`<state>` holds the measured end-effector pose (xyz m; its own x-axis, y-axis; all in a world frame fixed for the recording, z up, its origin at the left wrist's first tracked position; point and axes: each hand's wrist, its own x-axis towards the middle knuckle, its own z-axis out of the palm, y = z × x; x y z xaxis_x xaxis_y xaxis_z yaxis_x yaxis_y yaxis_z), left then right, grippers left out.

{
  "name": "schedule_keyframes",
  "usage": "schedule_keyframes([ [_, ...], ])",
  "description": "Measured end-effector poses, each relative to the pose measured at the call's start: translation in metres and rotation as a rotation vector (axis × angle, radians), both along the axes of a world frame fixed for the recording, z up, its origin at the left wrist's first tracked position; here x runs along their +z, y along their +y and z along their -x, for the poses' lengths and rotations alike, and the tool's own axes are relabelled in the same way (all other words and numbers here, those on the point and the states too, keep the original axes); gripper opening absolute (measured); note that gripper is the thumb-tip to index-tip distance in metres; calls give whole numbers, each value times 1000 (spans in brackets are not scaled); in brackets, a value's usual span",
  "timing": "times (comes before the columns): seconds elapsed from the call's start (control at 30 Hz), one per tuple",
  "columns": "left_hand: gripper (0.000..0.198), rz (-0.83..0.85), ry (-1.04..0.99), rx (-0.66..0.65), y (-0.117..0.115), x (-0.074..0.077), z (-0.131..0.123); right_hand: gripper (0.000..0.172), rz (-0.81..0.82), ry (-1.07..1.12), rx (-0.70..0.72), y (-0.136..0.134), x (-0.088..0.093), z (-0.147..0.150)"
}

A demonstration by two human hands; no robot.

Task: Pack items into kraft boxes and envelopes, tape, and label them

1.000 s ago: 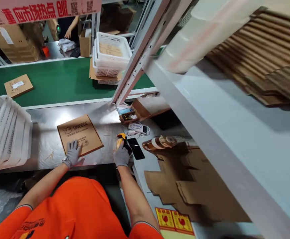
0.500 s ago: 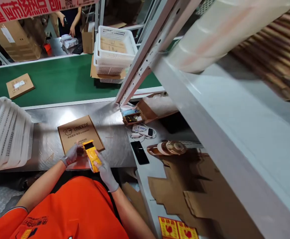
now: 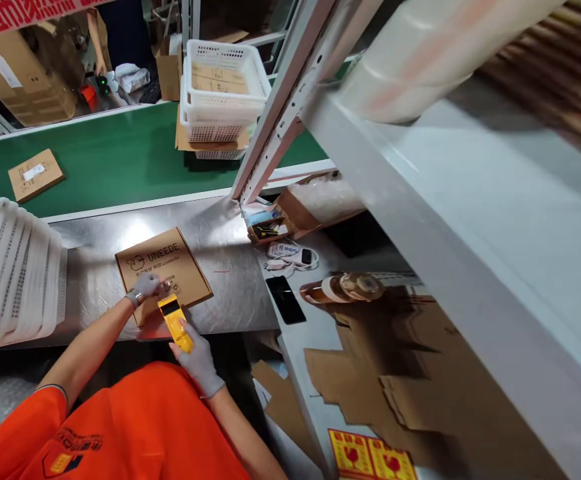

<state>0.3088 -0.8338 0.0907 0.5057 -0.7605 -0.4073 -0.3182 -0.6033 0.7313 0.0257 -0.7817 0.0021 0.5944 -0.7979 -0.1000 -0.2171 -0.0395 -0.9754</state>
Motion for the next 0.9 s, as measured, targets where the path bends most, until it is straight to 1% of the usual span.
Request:
schedule_keyframes([
  [0.07,32,-40,-126,-32,-15,-1,-15,57,61,50,-41,14,-12,15],
  [0.13,34,-47,-234,-83,-27,-3,-27,55,104,84,-61,26,-25,27],
  [0.2,32,-43,-316,-126,-33,-6,-35,56,112,114,-63,34,-35,31],
  [0.23,31,-37,-363,-120,-34,-8,-38,56,106,131,-63,36,-38,29],
  [0.27,34,-29,-420,-93,-33,-10,-40,56,97,146,-65,37,-42,26],
  [0.33,52,-10,-557,-49,-26,-16,-43,57,79,165,-75,37,-46,17],
  [0.37,60,-6,-622,-57,-19,-20,-42,59,75,167,-85,37,-48,14],
  [0.4,65,-9,-673,-112,-11,-25,-39,60,73,168,-93,36,-50,11],
  [0.43,69,-22,-701,-223,0,-31,-34,61,73,168,-97,37,-51,10],
  [0.5,85,-63,-710,-537,26,-47,-15,60,71,169,-101,39,-53,11],
  [0.53,99,-91,-694,-691,41,-56,-3,59,71,166,-102,40,-54,14],
  [0.57,112,-111,-685,-784,56,-65,10,59,69,160,-101,42,-54,17],
  [0.6,120,-119,-692,-824,70,-74,23,59,65,151,-98,45,-55,21],
  [0.63,126,-133,-702,-826,83,-82,36,59,58,143,-96,48,-55,25],
  [0.67,126,-144,-716,-803,93,-89,47,59,50,139,-94,50,-55,30],
  [0.7,124,-157,-726,-773,101,-95,56,59,41,138,-95,53,-56,35],
  [0.77,112,-179,-731,-736,111,-103,70,57,24,144,-110,58,-57,45],
  [0.9,89,-182,-734,-743,119,-111,80,55,-9,144,-118,62,-58,56],
])
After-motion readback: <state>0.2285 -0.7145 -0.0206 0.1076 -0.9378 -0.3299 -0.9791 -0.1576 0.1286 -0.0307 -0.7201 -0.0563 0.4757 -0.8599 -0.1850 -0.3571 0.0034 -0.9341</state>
